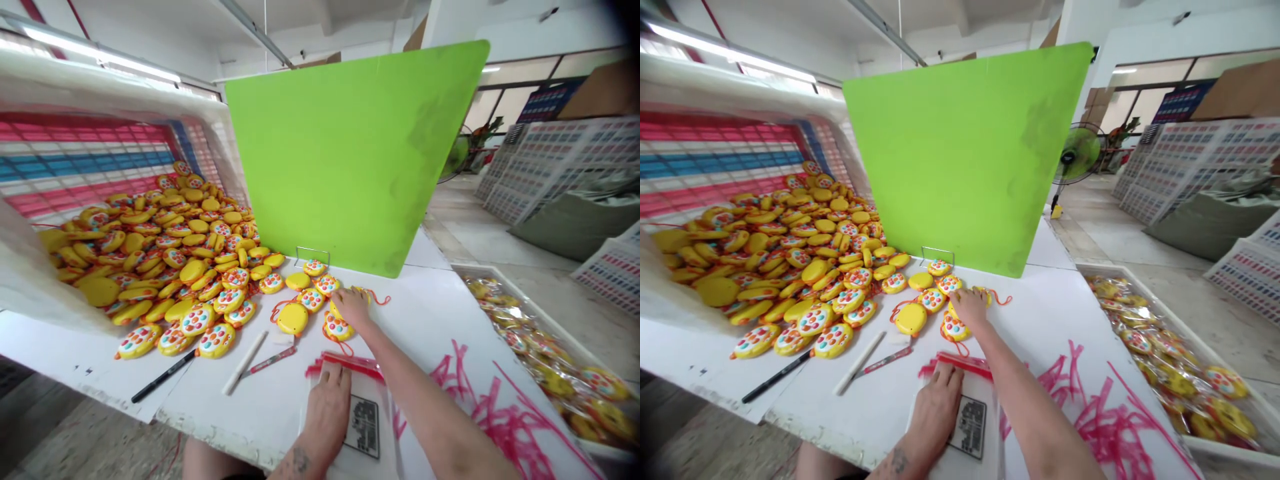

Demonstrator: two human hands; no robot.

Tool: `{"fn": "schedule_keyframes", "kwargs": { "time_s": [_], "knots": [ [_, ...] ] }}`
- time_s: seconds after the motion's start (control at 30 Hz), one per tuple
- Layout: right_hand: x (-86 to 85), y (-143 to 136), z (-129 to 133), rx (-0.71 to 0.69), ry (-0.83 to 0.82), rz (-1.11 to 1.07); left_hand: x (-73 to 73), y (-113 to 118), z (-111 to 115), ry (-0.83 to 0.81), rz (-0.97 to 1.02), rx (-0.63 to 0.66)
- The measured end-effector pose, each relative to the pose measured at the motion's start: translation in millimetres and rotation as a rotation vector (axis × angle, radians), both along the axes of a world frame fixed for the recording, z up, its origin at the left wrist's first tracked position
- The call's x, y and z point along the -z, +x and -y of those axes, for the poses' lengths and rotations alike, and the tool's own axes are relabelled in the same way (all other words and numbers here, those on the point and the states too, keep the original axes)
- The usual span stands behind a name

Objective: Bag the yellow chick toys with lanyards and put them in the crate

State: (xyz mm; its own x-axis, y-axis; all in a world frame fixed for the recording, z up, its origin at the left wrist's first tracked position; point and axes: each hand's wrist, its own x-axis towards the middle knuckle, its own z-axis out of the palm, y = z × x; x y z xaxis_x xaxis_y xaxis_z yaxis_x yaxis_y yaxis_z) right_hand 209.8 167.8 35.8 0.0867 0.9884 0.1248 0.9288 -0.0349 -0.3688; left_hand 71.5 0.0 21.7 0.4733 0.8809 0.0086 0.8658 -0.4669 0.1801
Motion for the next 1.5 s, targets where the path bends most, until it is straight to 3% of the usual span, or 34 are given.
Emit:
{"fn": "schedule_keyframes", "kwargs": {
  "time_s": [0.3,0.5,0.7,0.83,0.93,1.07,1.17,1.4,1.5],
  "knots": [
    [13.8,35.3,66.1,0.029,0.192,-0.023,-3.4,8.3,-1.9,0.025,-0.044,-0.002],
    [36.0,67.3,99.7,-0.022,0.147,-0.061,-1.9,12.0,-4.3,0.056,-0.049,-0.015],
    [32.4,80.9,122.5,0.013,-0.002,-0.108,-11.0,14.9,-12.3,-0.005,-0.056,-0.008],
    [23.9,73.7,132.3,0.066,-0.062,-0.217,-9.6,12.8,-15.7,-0.026,-0.022,0.008],
    [21.9,70.5,135.7,0.082,-0.057,-0.317,-4.6,8.2,-12.6,0.047,0.006,0.049],
    [22.5,69.6,138.8,0.066,-0.057,-0.364,-1.4,1.5,-4.7,0.175,0.105,0.185],
    [22.5,66.7,141.2,0.027,-0.007,-0.390,-0.9,-1.0,-0.4,0.177,0.158,0.256],
    [23.2,69.3,143.5,-0.012,0.024,-0.506,13.4,0.3,-3.2,0.123,0.253,0.121],
    [15.6,74.7,146.3,-0.018,0.008,-0.650,21.7,0.5,-5.8,0.141,0.321,0.075]
  ]
}}
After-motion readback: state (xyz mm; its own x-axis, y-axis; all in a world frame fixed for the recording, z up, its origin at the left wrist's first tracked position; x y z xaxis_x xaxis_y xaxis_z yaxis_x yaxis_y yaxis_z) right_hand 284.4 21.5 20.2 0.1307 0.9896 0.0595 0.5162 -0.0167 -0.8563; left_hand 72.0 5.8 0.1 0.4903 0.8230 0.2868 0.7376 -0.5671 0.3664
